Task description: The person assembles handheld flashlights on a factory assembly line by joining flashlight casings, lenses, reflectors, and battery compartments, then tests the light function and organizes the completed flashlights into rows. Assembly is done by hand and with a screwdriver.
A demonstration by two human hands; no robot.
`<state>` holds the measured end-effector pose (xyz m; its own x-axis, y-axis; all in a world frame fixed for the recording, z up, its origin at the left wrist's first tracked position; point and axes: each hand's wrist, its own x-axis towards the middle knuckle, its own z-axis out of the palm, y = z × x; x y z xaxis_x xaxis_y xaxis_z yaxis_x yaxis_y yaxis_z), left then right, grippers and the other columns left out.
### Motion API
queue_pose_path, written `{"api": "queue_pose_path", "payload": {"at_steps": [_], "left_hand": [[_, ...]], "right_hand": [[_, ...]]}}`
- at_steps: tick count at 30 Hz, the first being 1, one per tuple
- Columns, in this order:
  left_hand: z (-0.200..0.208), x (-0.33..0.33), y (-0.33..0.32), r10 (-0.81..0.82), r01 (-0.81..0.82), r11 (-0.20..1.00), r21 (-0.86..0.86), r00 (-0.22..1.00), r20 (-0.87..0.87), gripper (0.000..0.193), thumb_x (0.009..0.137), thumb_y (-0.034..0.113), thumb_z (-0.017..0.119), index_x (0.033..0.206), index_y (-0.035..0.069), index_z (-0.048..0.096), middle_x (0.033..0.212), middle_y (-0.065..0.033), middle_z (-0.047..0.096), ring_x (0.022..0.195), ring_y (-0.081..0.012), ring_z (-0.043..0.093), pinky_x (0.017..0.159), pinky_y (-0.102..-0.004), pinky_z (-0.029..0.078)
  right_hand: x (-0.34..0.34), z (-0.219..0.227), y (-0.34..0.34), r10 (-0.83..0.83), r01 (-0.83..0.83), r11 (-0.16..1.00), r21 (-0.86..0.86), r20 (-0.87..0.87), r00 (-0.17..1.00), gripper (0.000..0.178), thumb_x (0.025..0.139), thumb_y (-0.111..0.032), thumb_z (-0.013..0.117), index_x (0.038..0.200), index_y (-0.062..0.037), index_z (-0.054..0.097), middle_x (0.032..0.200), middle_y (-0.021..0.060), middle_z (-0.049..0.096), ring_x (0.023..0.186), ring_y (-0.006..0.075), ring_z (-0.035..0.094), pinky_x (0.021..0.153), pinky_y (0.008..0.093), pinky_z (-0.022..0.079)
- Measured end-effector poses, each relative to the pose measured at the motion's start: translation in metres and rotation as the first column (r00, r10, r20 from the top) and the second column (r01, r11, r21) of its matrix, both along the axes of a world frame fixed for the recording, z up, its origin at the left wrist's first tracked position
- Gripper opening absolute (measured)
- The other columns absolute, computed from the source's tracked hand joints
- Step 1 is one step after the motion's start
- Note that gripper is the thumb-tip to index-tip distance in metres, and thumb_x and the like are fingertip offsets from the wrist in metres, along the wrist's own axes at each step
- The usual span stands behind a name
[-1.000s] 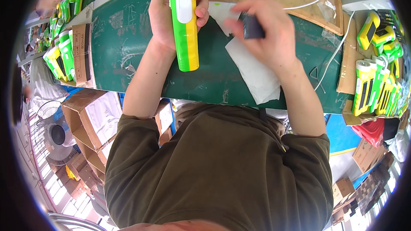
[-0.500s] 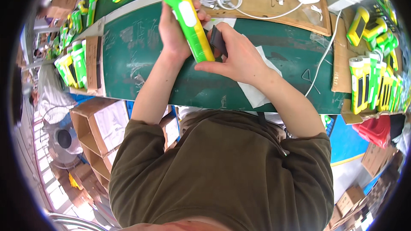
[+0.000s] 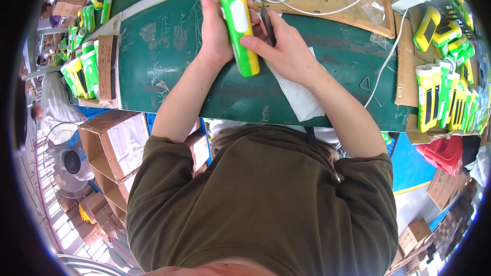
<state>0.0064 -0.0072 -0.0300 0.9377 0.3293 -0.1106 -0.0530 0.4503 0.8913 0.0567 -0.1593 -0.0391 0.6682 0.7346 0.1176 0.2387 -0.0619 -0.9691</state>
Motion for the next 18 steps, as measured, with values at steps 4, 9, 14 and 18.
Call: {"api": "queue_pose_path", "payload": {"at_steps": [4, 9, 14, 18], "left_hand": [[-0.002, -0.004, 0.005, 0.012, -0.016, 0.996, 0.093, 0.999, 0.043, 0.061, 0.1, 0.057, 0.027, 0.107, 0.004, 0.055, 0.092, -0.0114, 0.063, 0.076, -0.0208, 0.065, 0.07, -0.0334, 0.054], [0.013, -0.004, -0.005, 0.208, -0.202, 0.977, 0.065, 0.973, -0.103, 0.055, 0.101, 0.05, 0.028, 0.102, 0.004, 0.057, 0.086, -0.0085, 0.061, 0.071, -0.0182, 0.059, 0.068, -0.03, 0.05], [0.0, -0.008, -0.012, 0.247, -0.25, 0.966, 0.06, 0.968, 0.055, 0.052, 0.103, 0.048, 0.026, 0.12, 0.005, 0.048, 0.097, -0.0081, 0.058, 0.079, -0.0167, 0.057, 0.07, -0.0305, 0.05], [-0.003, 0.002, -0.006, 0.359, -0.394, 0.86, 0.324, 0.919, 0.165, 0.052, 0.103, 0.049, 0.023, 0.129, 0.007, 0.04, 0.108, -0.0094, 0.055, 0.088, -0.0159, 0.056, 0.079, -0.028, 0.047]], "right_hand": [[-0.001, -0.002, 0.0, -0.008, 0.008, 1.0, 0.01, -0.024, 1.0, 0.055, 0.078, -0.044, 0.078, 0.096, -0.0007, 0.049, 0.08, 0.0096, 0.061, 0.071, 0.019, 0.058, 0.068, 0.0313, 0.048], [-0.004, 0.003, -0.001, 0.033, -0.038, 0.999, -0.034, -0.144, 0.989, 0.055, 0.075, -0.04, 0.082, 0.096, -0.0014, 0.05, 0.081, 0.008, 0.061, 0.073, 0.0146, 0.057, 0.069, 0.029, 0.048], [0.0, 0.003, 0.003, 0.104, -0.112, 0.993, -0.044, -0.161, 0.981, 0.055, 0.074, -0.037, 0.083, 0.096, -0.0011, 0.048, 0.085, 0.0081, 0.062, 0.074, 0.0121, 0.057, 0.069, 0.0271, 0.048], [0.003, 0.009, 0.01, 0.158, -0.157, 0.987, 0.028, -0.281, 0.947, 0.047, 0.079, -0.029, 0.081, 0.096, -0.001, 0.047, 0.09, 0.0081, 0.062, 0.081, 0.0103, 0.059, 0.071, 0.0257, 0.049]]}}
